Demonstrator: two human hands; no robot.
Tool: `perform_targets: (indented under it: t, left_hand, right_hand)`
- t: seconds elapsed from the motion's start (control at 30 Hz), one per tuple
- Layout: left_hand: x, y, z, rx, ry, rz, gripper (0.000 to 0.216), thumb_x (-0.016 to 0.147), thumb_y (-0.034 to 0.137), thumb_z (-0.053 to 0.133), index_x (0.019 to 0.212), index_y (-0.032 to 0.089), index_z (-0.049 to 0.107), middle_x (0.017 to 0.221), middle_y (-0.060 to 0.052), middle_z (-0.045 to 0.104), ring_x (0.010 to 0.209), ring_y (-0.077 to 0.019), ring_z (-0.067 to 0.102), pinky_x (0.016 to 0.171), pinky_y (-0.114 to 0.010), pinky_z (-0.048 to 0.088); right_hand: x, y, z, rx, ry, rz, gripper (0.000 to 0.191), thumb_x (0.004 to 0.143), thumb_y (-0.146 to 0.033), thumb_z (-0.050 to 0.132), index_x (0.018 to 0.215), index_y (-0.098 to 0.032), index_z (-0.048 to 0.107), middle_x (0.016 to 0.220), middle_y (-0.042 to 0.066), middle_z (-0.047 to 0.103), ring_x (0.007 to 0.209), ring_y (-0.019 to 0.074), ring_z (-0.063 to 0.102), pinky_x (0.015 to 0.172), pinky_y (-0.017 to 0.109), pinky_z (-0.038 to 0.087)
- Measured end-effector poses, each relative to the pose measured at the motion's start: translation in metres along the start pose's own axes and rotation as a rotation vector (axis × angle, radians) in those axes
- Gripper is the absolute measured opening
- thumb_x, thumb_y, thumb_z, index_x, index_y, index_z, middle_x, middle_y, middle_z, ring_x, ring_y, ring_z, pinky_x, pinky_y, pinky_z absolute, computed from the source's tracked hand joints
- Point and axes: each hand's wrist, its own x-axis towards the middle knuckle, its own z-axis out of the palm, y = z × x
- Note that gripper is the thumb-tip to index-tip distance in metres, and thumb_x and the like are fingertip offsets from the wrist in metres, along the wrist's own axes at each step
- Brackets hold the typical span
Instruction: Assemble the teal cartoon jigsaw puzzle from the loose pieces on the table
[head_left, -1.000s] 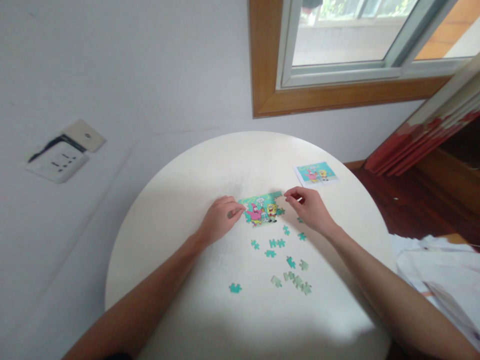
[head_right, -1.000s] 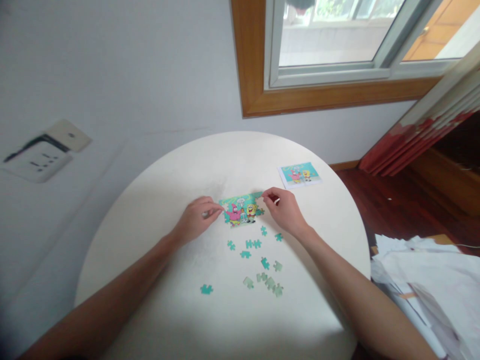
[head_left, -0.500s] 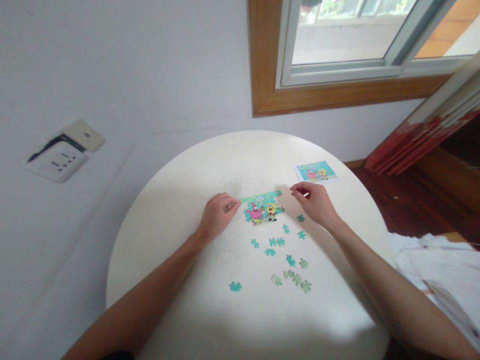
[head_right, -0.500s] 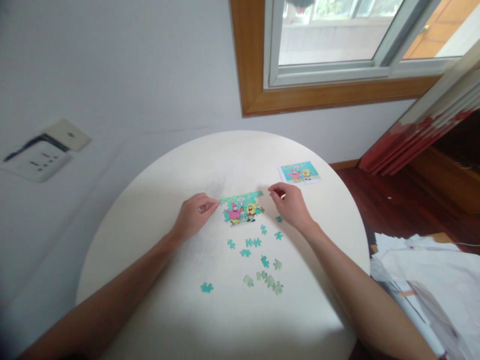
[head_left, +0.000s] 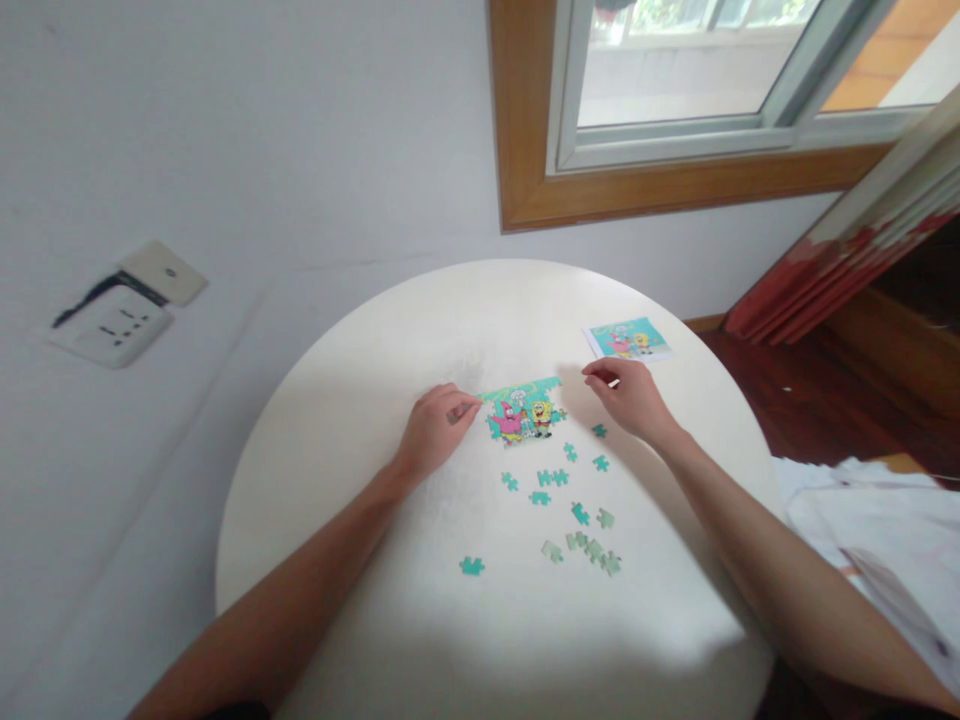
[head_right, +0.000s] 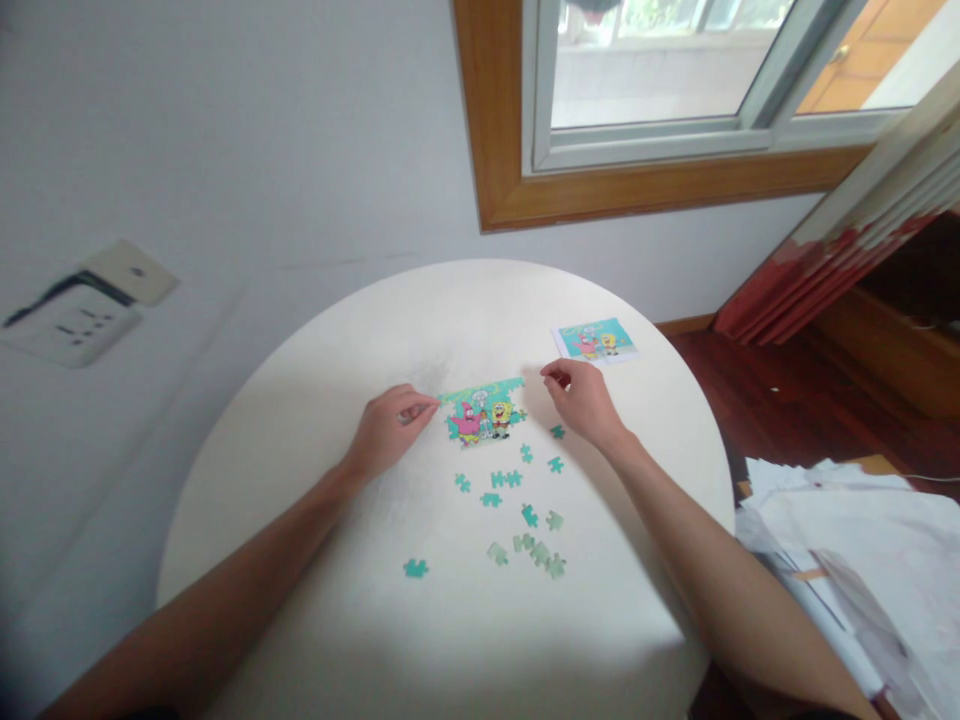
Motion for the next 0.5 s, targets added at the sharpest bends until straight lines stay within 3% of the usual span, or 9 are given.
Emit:
perform_targets:
  t: [0.17,0.37,0.5]
  left_hand:
    - [0.0,0.0,0.0,0.001,0.0,0.013,0.014,0.09,0.023,0.06,0.085,0.019,0.073,0.069,0.0,0.058,0.066,-0.0133,0.053,0.063,-0.025,0.041]
    - [0.001,0.0,0.001,0.008,-0.007,0.041,0.015,0.09,0.022,0.059,0.085,0.019,0.073,0.068,0.001,0.057,0.065,-0.0127,0.053,0.062,-0.025,0.04]
    - [0.001,0.0,0.002,0.001,0.006,0.042,0.016,0.09,0.022,0.058,0.084,0.018,0.072,0.068,0.001,0.057,0.064,-0.0123,0.053,0.062,-0.024,0.04]
  right_hand:
    - [0.002,0.006,-0.007,-0.076,-0.075,0.031,0.018,0.082,-0.018,0.057,0.087,-0.016,0.074,0.083,0.008,0.075,0.075,0.0205,0.067,0.072,0.033,0.049]
    - [-0.001,0.008,-0.018,-0.17,-0.27,0.054,0.017,0.079,-0.017,0.057,0.078,-0.016,0.075,0.074,0.008,0.074,0.067,0.0204,0.065,0.063,0.032,0.045]
    - [-0.001,0.01,-0.018,-0.208,-0.31,0.063,0.017,0.075,-0.016,0.058,0.076,-0.017,0.075,0.072,0.008,0.073,0.064,0.0199,0.064,0.061,0.031,0.043]
